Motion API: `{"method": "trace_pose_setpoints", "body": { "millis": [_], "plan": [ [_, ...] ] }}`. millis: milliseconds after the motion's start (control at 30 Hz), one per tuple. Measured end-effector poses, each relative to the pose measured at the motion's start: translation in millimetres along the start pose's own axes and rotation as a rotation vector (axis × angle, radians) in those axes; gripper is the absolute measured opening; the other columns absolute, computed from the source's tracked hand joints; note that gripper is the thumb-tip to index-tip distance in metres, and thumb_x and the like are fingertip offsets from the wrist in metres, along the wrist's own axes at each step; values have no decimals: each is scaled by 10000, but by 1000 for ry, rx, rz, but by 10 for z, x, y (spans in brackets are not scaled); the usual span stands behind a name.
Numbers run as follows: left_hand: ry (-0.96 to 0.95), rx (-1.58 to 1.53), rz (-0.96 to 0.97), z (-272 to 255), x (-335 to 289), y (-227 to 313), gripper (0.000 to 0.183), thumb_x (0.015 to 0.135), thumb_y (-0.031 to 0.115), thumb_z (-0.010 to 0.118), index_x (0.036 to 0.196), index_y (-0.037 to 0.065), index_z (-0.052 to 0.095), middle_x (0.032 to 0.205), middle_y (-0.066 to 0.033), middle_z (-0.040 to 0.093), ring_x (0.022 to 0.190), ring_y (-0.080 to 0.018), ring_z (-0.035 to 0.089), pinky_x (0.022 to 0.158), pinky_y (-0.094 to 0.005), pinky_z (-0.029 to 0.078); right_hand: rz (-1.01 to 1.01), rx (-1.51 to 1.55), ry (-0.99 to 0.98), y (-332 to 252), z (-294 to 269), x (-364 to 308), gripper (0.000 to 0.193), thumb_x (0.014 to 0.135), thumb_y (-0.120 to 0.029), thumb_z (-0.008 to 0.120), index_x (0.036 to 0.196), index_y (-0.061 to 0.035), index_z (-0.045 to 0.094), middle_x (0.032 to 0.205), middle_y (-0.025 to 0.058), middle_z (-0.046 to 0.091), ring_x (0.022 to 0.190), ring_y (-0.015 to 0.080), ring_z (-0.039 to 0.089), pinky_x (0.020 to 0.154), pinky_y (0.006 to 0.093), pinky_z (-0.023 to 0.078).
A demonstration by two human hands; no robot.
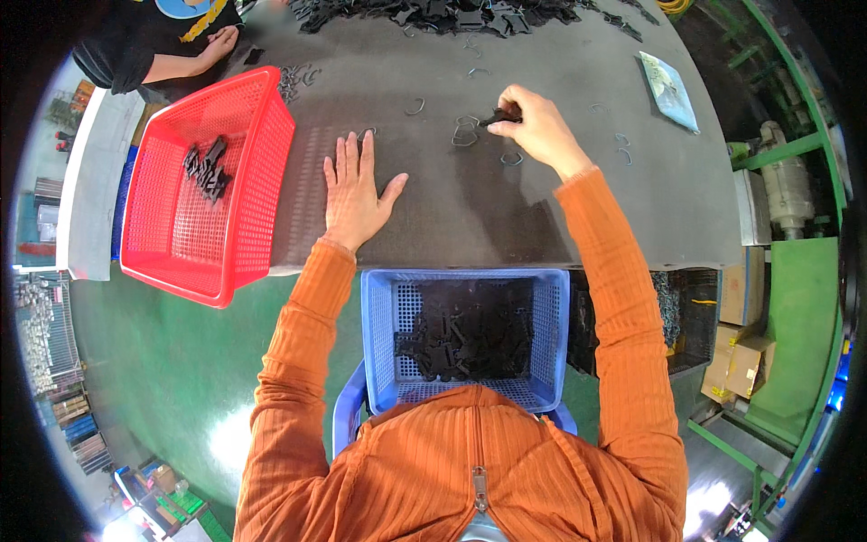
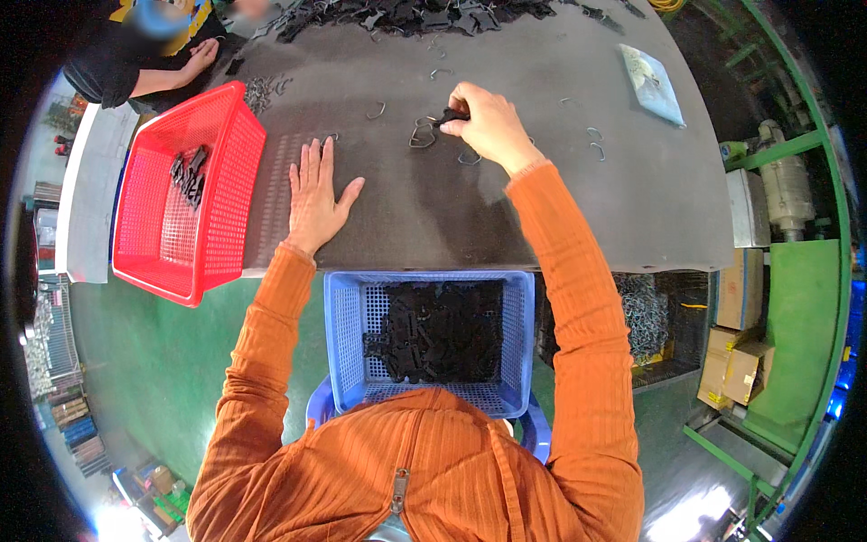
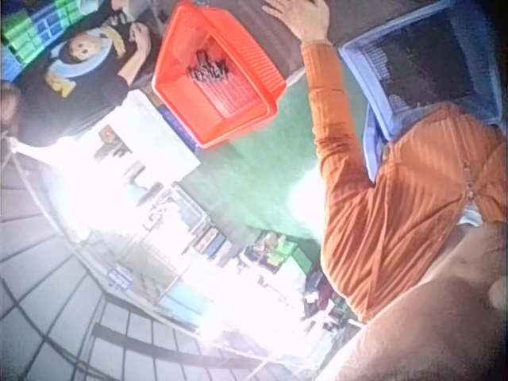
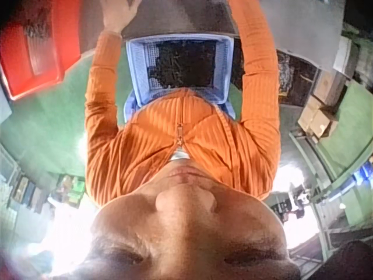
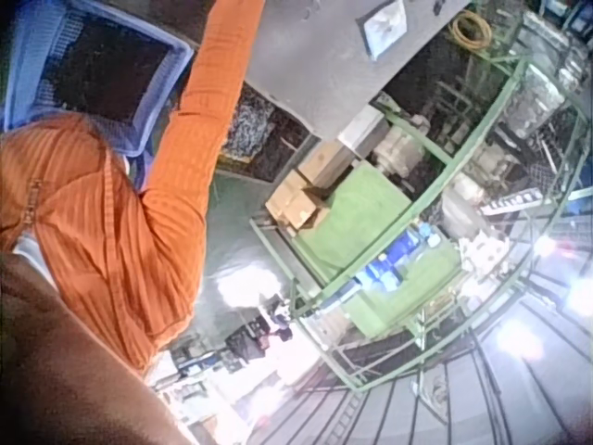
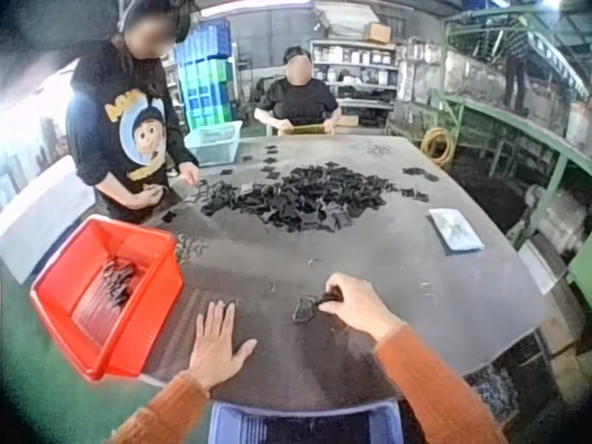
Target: The person sorts black plastic components and metal clips from a large pile on a table into smaller bins.
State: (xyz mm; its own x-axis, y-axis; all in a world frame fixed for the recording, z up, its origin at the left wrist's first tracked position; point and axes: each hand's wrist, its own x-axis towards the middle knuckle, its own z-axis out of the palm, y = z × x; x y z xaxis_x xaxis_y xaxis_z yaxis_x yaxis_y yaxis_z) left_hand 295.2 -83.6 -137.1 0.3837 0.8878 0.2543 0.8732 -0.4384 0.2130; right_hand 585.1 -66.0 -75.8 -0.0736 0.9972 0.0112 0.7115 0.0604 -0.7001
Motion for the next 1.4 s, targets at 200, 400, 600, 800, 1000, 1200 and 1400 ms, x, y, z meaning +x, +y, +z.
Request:
{"method": "trace_pose_setpoints", "body": {
  "millis": [200,400,600,800,1000,1200,1400],
  "plan": [
    [-117,-13,151,101,329,261,899,835,577,525,1448,26,166,1475,-255,188,1388,-398,119,1104,-534,115,-190,433,-412,-510,125,-1079,273,691,-159,740,843,-28,555,796,111,605,776,242,606,722,346,470],
    [-38,-72,181,457,1312,568,887,848,612,472,1450,34,172,1473,-257,191,1388,-401,115,1112,-516,118,20,-339,517,772,-348,-1099,538,793,-274,686,1227,-37,473,1290,209,440,1218,375,412,1017,441,339],
    [-28,-86,295,799,2168,827,706,933,506,383,1438,38,225,1480,-173,254,1395,-305,178,1126,-460,148,191,-568,433,1429,-401,-217,640,930,-487,396,1415,-80,300,1462,146,302,1380,291,227,1114,480,158],
    [-221,-389,623,728,1850,1085,467,949,266,437,1348,27,395,1424,-145,368,1351,-281,292,1112,-432,222,-40,-327,334,1116,-98,491,588,960,-461,303,1377,-51,362,1433,135,365,1358,257,289,1114,444,182],
    [34,-943,245,-15,995,475,299,935,168,495,1181,19,579,1199,-136,590,1152,-240,529,1001,-353,380,-261,-218,124,463,120,-179,536,946,-463,344,1359,-131,426,1427,60,394,1362,244,287,1124,485,148],
    [251,-895,199,-847,827,619,276,946,129,449,1145,-2,588,1135,-123,613,1107,-205,548,961,-318,393,-563,-729,146,-483,1171,-429,483,924,-405,392,1333,-158,464,1458,7,352,1389,213,220,1102,584,77],
    [308,-834,203,-1191,439,648,269,944,89,432,1140,-14,586,1111,-130,619,1087,-214,564,958,-314,396,32,-732,441,435,532,-94,417,948,-259,353,1330,-119,440,1420,37,398,1353,231,291,1072,593,172]
  ]
}}
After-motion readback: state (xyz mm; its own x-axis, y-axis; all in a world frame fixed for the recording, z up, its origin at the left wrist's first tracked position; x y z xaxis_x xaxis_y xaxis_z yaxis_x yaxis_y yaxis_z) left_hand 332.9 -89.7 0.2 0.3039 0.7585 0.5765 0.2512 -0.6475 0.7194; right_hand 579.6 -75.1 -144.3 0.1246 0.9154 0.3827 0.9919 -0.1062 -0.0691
